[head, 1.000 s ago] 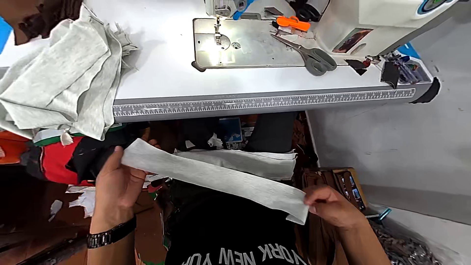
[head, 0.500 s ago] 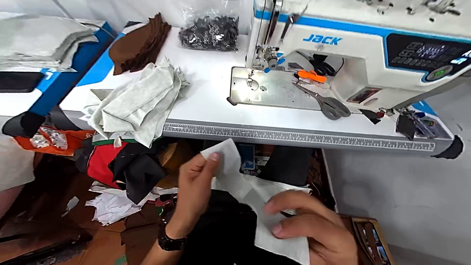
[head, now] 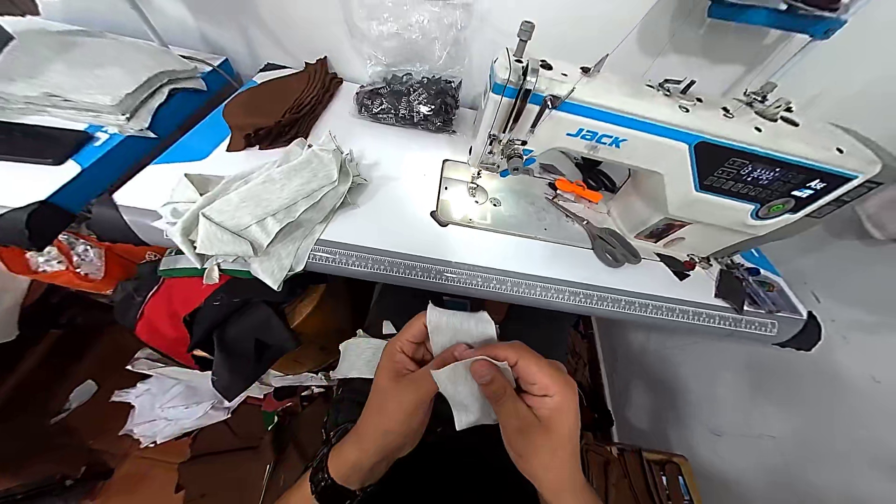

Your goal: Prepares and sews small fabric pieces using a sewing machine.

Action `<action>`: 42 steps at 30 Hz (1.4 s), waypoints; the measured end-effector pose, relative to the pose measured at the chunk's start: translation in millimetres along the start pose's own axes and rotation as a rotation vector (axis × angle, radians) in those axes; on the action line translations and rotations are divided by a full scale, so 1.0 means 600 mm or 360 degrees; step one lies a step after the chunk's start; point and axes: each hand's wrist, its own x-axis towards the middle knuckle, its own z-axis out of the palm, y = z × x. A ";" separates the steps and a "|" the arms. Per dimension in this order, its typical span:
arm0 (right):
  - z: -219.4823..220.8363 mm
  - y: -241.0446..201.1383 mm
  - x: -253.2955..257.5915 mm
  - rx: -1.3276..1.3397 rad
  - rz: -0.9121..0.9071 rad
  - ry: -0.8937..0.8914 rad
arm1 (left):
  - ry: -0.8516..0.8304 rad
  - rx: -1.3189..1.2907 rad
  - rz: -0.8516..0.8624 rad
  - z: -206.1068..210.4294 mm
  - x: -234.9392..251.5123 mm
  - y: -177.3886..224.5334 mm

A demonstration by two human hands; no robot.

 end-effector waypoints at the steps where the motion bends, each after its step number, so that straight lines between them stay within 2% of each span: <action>1: 0.000 0.000 -0.002 -0.0006 -0.0013 -0.0002 | -0.0001 -0.0047 -0.0096 0.002 0.002 0.005; 4: -0.004 0.001 -0.007 0.0024 -0.0016 -0.0063 | 0.0161 -0.0161 -0.0392 0.011 0.008 0.020; 6: -0.006 0.002 -0.011 0.0057 -0.0006 -0.0130 | 0.0227 -0.0118 -0.0421 0.014 0.012 0.024; 11: -0.008 0.002 -0.019 0.0068 0.0061 -0.0125 | 0.0153 0.0345 -0.0042 0.000 0.018 0.013; 15: 0.015 -0.020 -0.013 0.0171 0.0022 -0.0154 | 0.0211 0.0455 0.0019 0.007 0.014 0.015; 23: 0.046 0.007 0.015 0.0076 -0.0002 0.0376 | 0.0138 0.0125 0.0152 0.028 -0.005 0.011; 28: 0.046 0.010 0.018 0.0007 -0.0049 0.0495 | 0.0040 0.0082 0.0186 0.026 -0.010 0.005; 37: 0.056 0.019 0.017 -0.0114 -0.0113 0.0607 | 0.0037 0.0187 0.0254 0.026 -0.016 0.001; 40: 0.061 0.022 0.016 -0.0188 -0.0175 0.0644 | -0.0045 0.0154 0.0304 0.026 -0.017 -0.002; 42: 0.062 0.024 0.014 -0.0244 -0.0207 0.0674 | 0.0004 0.0221 0.0346 0.026 -0.016 -0.003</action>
